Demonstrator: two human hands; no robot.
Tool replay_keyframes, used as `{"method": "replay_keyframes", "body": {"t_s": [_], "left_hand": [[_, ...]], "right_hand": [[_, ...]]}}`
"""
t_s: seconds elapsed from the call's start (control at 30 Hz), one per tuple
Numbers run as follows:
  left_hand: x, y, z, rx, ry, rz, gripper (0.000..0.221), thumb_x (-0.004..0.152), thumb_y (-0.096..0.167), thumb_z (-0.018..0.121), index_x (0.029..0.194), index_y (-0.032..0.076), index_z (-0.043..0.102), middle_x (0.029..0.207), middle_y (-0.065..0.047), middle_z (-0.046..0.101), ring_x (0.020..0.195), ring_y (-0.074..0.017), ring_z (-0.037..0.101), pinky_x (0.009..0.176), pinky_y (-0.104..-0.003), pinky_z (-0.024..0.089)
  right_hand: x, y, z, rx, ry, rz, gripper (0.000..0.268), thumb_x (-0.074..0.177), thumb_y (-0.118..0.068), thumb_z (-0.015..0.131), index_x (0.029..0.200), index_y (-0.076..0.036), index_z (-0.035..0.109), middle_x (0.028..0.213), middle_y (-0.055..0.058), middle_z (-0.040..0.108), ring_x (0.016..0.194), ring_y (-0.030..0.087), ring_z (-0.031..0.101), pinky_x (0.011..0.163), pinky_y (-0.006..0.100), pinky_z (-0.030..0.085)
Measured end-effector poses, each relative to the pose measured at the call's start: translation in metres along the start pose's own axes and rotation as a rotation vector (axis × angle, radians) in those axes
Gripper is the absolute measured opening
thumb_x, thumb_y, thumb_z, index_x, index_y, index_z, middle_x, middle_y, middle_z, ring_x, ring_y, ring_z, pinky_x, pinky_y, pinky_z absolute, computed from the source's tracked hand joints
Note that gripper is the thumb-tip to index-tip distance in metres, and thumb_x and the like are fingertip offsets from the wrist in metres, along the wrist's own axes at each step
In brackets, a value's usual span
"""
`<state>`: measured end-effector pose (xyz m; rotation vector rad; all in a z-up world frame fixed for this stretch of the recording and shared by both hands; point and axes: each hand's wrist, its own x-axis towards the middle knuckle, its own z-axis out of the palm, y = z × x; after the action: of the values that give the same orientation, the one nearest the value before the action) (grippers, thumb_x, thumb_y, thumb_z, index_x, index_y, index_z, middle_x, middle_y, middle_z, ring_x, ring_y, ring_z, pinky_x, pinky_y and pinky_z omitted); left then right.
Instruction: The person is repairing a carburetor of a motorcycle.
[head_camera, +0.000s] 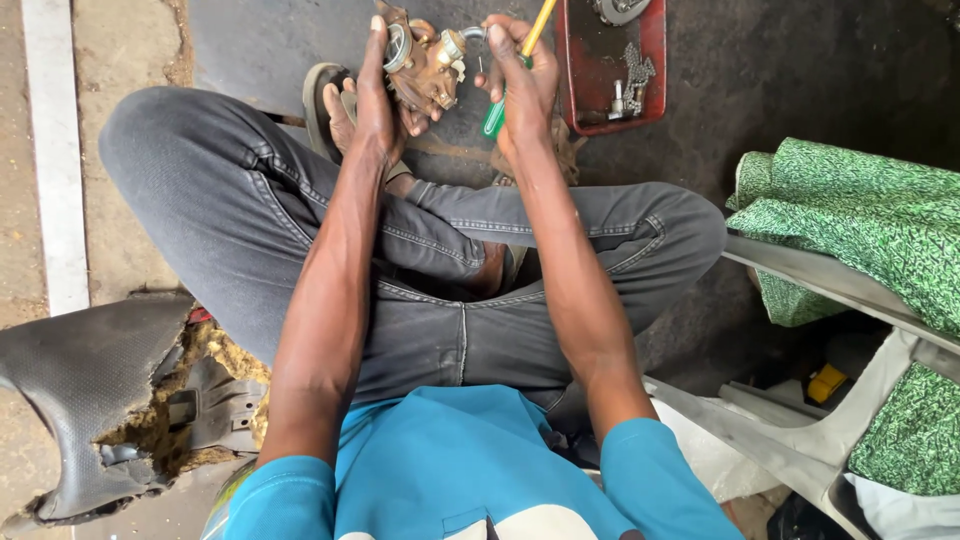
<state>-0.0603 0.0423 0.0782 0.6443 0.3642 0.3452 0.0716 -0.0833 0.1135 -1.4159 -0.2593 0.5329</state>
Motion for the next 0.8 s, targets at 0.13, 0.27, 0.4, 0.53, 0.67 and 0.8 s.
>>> {"method": "replay_keyframes", "body": {"t_s": [0.13, 0.27, 0.4, 0.53, 0.67, 0.8], "left_hand": [[-0.002, 0.003, 0.001, 0.009, -0.004, -0.012, 0.077, 0.097, 0.075, 0.038, 0.127, 0.008, 0.062, 0.095, -0.014, 0.076, 0.056, -0.0157, 0.064, 0.038, -0.023, 0.04], [0.0, -0.001, -0.003, 0.045, -0.006, -0.059, 0.092, 0.091, 0.082, 0.035, 0.127, 0.004, 0.067, 0.091, -0.014, 0.076, 0.055, -0.0144, 0.064, 0.038, -0.024, 0.04], [-0.002, -0.001, -0.003, 0.076, 0.015, -0.041, 0.096, 0.091, 0.084, 0.035, 0.126, 0.001, 0.068, 0.09, -0.016, 0.075, 0.056, -0.0151, 0.064, 0.039, -0.025, 0.041], [-0.001, -0.001, 0.0, 0.049, -0.033, -0.002, 0.093, 0.092, 0.083, 0.035, 0.128, 0.002, 0.064, 0.095, -0.019, 0.076, 0.057, -0.0166, 0.065, 0.038, -0.024, 0.043], [-0.001, 0.001, 0.004, -0.016, -0.09, 0.006, 0.087, 0.096, 0.08, 0.037, 0.126, 0.001, 0.059, 0.096, -0.024, 0.075, 0.059, -0.0209, 0.068, 0.04, -0.026, 0.048], [-0.002, -0.003, 0.001, 0.016, -0.058, -0.001, 0.092, 0.094, 0.081, 0.036, 0.128, 0.0, 0.063, 0.093, -0.02, 0.075, 0.056, -0.0179, 0.066, 0.038, -0.024, 0.046]], "right_hand": [[0.006, 0.007, -0.006, 0.082, 0.0, 0.04, 0.026, 0.097, -0.015, 0.077, 0.115, 0.001, 0.068, 0.107, 0.01, 0.076, 0.054, 0.004, 0.045, 0.061, 0.027, 0.053], [0.006, 0.005, -0.01, 0.152, -0.032, 0.071, 0.025, 0.098, -0.013, 0.076, 0.117, -0.002, 0.065, 0.115, 0.013, 0.076, 0.055, 0.003, 0.043, 0.063, 0.026, 0.052], [0.009, 0.008, -0.017, 0.215, -0.092, 0.071, 0.021, 0.1, -0.012, 0.074, 0.116, -0.003, 0.065, 0.116, 0.014, 0.076, 0.052, 0.002, 0.04, 0.062, 0.026, 0.05], [0.016, 0.017, -0.029, 0.384, -0.222, 0.134, 0.017, 0.105, -0.013, 0.069, 0.12, -0.006, 0.063, 0.118, 0.013, 0.073, 0.055, 0.001, 0.04, 0.068, 0.026, 0.05], [0.022, 0.024, -0.032, 0.516, -0.286, 0.227, 0.02, 0.106, -0.016, 0.065, 0.124, -0.009, 0.062, 0.12, 0.007, 0.071, 0.055, 0.002, 0.042, 0.073, 0.028, 0.053], [0.026, 0.021, -0.026, 0.531, -0.258, 0.259, 0.019, 0.107, -0.017, 0.065, 0.124, -0.008, 0.061, 0.122, 0.008, 0.07, 0.055, 0.002, 0.041, 0.071, 0.028, 0.052]]}}
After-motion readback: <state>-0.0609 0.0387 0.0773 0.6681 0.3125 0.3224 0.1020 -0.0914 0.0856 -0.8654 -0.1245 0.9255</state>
